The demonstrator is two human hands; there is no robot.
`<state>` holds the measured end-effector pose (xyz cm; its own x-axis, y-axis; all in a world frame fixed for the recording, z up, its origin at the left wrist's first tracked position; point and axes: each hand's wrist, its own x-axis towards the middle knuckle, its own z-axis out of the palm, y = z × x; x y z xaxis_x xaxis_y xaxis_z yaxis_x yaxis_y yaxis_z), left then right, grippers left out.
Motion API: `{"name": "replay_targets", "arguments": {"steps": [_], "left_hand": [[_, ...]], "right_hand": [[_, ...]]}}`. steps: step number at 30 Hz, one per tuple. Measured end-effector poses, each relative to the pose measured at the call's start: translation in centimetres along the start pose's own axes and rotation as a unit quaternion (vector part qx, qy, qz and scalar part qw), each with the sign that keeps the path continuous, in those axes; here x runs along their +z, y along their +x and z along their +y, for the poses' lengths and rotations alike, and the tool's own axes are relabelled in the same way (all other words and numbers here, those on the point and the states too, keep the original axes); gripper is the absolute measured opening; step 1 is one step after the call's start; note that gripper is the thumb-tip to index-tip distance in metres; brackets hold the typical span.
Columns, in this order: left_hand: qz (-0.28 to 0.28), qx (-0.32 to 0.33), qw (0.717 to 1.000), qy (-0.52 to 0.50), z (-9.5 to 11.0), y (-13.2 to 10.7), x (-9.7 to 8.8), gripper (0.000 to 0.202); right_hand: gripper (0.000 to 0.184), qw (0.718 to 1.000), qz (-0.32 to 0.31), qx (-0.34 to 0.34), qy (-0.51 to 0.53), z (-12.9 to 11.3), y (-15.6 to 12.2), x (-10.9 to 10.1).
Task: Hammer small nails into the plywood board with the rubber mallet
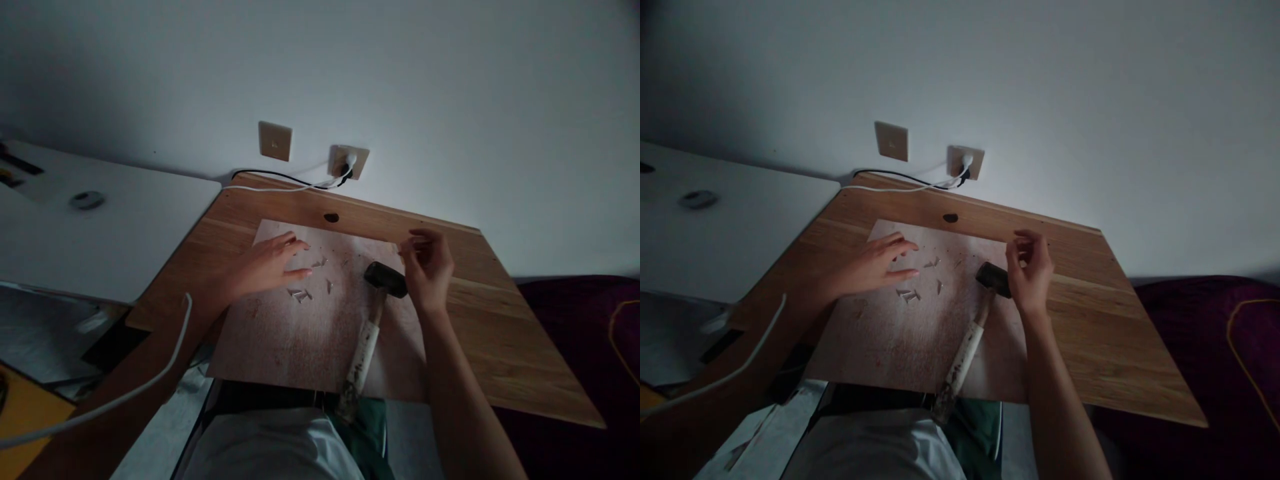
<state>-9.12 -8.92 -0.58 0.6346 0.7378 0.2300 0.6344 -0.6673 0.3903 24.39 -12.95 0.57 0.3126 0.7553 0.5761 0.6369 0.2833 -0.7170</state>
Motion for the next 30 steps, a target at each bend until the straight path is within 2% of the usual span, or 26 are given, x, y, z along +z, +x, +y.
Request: {"name": "replay_targets", "arguments": {"steps": [3, 6, 9, 11, 14, 19, 25, 30], "left_hand": [[-0.061, -0.023, 0.998, -0.018, 1.5, -2.5, -1.0, 0.052], [-0.097, -0.039, 0.994, -0.034, 2.5, -3.8, -0.7, 0.055], [-0.09, -0.058, 0.993, -0.043, 3.1, -3.7, 0.3, 0.041], [-0.088, -0.056, 0.993, -0.054, 3.4, -3.5, 0.9, 0.032], [-0.078, -0.04, 0.994, -0.06, 3.6, -3.3, 1.3, 0.035], [-0.056, -0.081, 0.994, -0.043, 3.1, -3.6, 1.0, 0.047], [-0.064, -0.08, 0.99, -0.095, 2.5, -2.9, 1.6, 0.031], [-0.062, -0.062, 0.985, -0.151, 3.5, -1.2, 2.6, 0.029]], "right_hand": [[0.029, 0.996, 0.059, 0.034, 0.048, 2.2, -0.3, -0.2], [0.029, 0.992, 0.078, 0.06, 0.073, 3.8, -0.4, -0.4], [0.027, 0.995, 0.064, 0.047, 0.055, 4.5, -0.1, -0.6], [0.025, 0.998, 0.028, 0.034, 0.037, 4.7, 0.4, -0.8], [0.026, 0.999, -0.012, 0.029, 0.022, 5.5, 1.0, -1.2], [0.026, 0.997, 0.025, 0.059, 0.039, 7.9, 0.8, -1.5], [0.023, 0.992, 0.064, 0.099, 0.05, 9.6, 0.7, -1.8], [0.024, 0.992, 0.055, 0.104, 0.04, 9.7, 0.6, -1.7]]}}
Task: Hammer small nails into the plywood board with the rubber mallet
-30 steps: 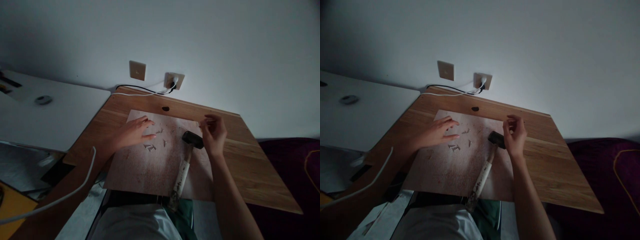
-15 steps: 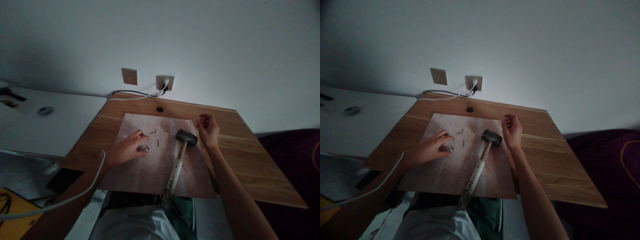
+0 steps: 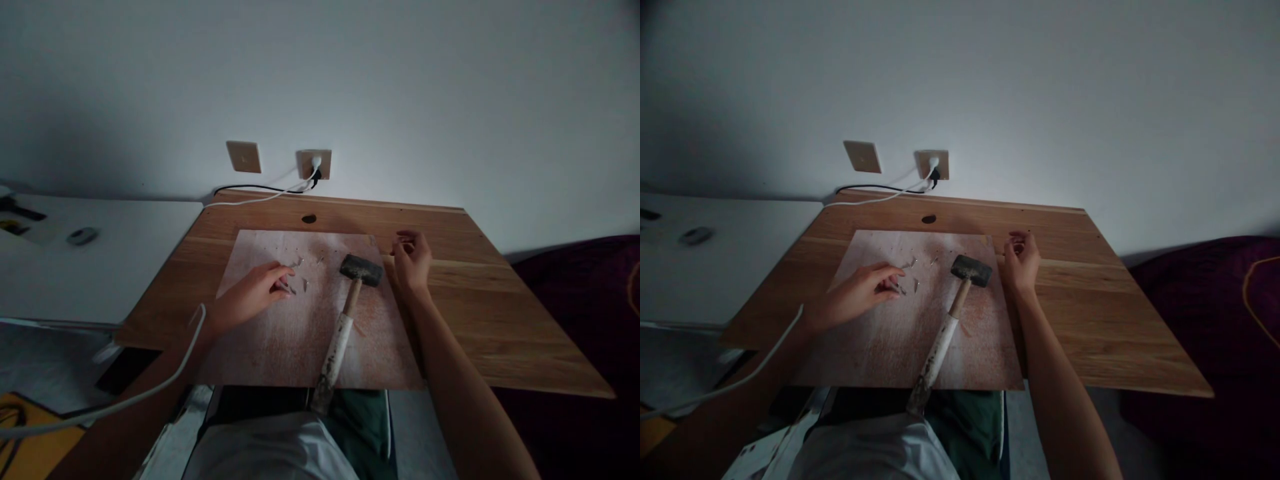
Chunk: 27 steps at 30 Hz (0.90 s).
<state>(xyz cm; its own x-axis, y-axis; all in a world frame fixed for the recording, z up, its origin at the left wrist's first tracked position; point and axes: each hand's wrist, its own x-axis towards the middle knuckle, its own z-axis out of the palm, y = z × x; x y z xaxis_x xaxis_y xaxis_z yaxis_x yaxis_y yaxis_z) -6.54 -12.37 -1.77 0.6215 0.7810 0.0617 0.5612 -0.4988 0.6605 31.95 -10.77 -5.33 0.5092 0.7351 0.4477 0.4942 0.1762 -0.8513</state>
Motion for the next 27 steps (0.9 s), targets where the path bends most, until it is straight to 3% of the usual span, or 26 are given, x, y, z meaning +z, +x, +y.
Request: {"name": "replay_targets", "arguments": {"steps": [9, 14, 16, 19, 27], "left_hand": [[0.018, 0.051, 0.998, 0.024, 0.3, 3.1, 1.0, 0.032], [-0.028, 0.104, 0.987, 0.123, 0.4, 5.4, 0.1, 0.078], [-0.067, 0.125, 0.979, 0.146, 0.4, 6.2, 0.2, 0.085], [-0.099, 0.162, 0.971, 0.145, 0.4, 6.9, 0.6, 0.071], [-0.055, 0.198, 0.97, 0.127, 0.2, 6.0, 0.3, 0.035]], "right_hand": [[0.025, 0.999, -0.028, -0.003, -0.025, 0.0, -0.4, 0.4], [0.023, 0.999, -0.028, -0.01, -0.034, 0.3, -0.3, 0.5], [0.022, 0.999, -0.023, -0.016, -0.034, 0.4, -0.3, 0.5], [0.022, 0.999, -0.018, -0.021, -0.032, 0.4, -0.3, 0.5], [0.023, 0.999, -0.019, -0.024, -0.031, 0.6, -0.4, 0.7]]}}
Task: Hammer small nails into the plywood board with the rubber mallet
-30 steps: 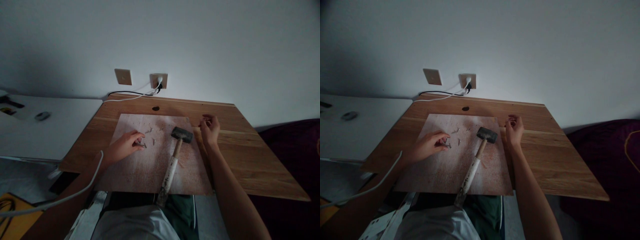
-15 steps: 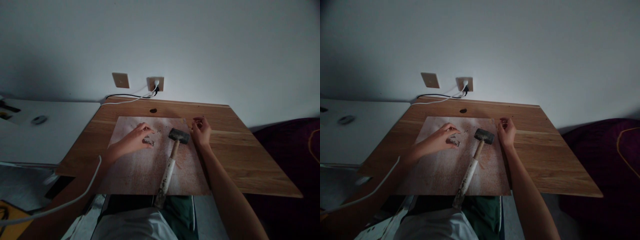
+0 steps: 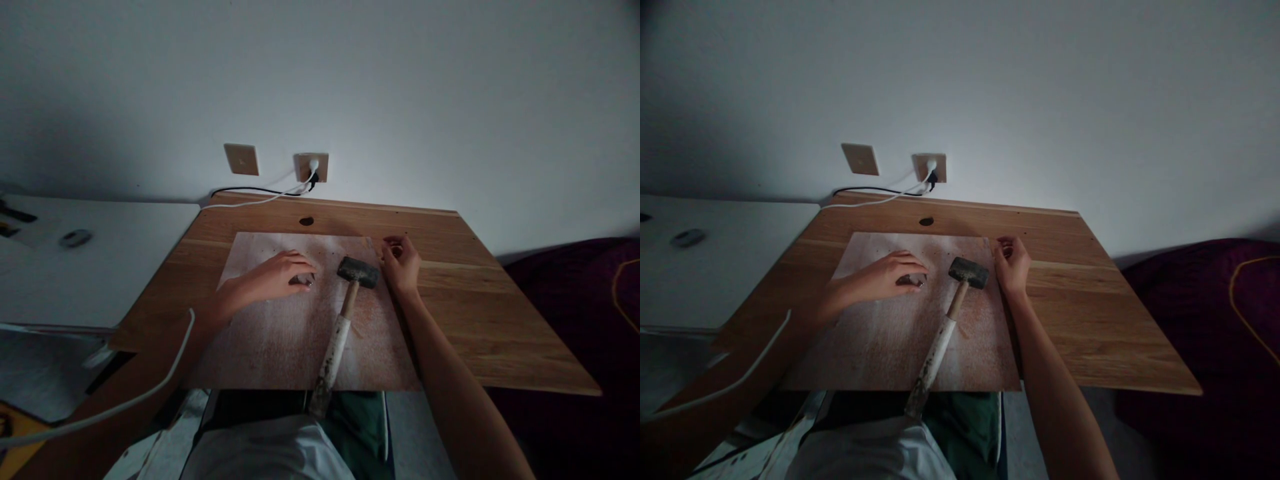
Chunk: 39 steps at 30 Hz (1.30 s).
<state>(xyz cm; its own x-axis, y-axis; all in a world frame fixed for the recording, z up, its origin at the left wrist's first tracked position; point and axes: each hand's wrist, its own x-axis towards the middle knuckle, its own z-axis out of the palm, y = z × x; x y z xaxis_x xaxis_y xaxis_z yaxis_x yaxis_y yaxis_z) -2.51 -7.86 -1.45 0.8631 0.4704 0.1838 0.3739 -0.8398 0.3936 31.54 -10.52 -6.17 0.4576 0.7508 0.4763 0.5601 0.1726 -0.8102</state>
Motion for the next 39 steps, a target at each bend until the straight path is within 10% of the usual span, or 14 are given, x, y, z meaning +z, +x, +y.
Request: {"name": "replay_targets", "arguments": {"steps": [14, 27, 39], "left_hand": [[0.037, 0.058, 0.998, 0.015, 0.5, -1.6, 0.9, 0.02], [-0.043, -0.11, 0.993, -0.007, 1.4, -6.1, -3.4, 0.055], [-0.037, -0.11, 0.991, -0.072, -0.5, -5.0, -3.2, 0.033]], "right_hand": [[0.022, 1.0, -0.005, -0.001, -0.012, 0.2, -0.1, 0.0], [0.025, 1.0, -0.02, 0.003, -0.009, 0.2, -0.2, 0.1], [0.027, 1.0, -0.02, 0.008, -0.015, 0.3, -0.3, 0.1]]}}
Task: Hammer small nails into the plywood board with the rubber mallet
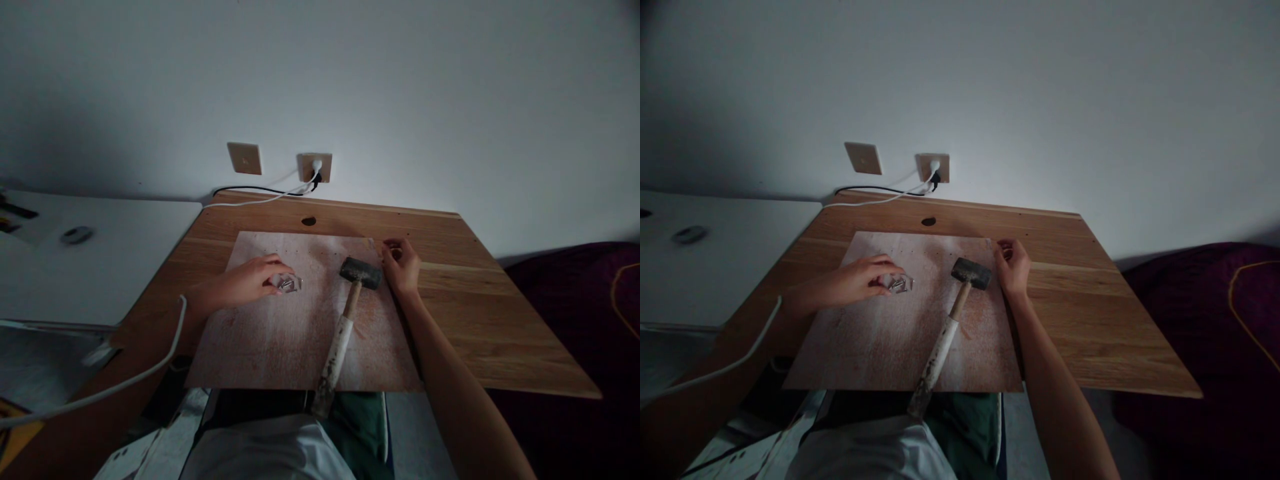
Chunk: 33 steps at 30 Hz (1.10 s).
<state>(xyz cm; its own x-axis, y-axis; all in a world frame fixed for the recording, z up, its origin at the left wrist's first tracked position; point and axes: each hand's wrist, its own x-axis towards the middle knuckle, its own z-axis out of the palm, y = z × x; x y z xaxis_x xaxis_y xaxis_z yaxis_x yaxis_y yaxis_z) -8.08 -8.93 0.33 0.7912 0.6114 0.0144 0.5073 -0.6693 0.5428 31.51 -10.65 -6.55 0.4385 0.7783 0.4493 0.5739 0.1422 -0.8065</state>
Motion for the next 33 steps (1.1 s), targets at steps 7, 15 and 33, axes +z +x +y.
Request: {"name": "replay_targets", "arguments": {"steps": [7, 15, 33], "left_hand": [[-0.042, -0.03, 0.999, -0.017, 0.9, -1.7, -1.1, 0.021], [-0.032, -0.018, 0.999, -0.011, 1.0, -1.4, 0.0, 0.012], [0.083, -0.017, 0.996, 0.002, 0.1, 0.1, 2.4, 0.033]], "right_hand": [[0.027, 1.0, -0.006, 0.003, 0.0, 0.3, 0.1, -0.1], [0.027, 1.0, -0.009, 0.001, 0.0, 0.0, -0.1, -0.1], [0.026, 1.0, -0.006, 0.0, -0.005, 0.0, 0.0, 0.0]]}}
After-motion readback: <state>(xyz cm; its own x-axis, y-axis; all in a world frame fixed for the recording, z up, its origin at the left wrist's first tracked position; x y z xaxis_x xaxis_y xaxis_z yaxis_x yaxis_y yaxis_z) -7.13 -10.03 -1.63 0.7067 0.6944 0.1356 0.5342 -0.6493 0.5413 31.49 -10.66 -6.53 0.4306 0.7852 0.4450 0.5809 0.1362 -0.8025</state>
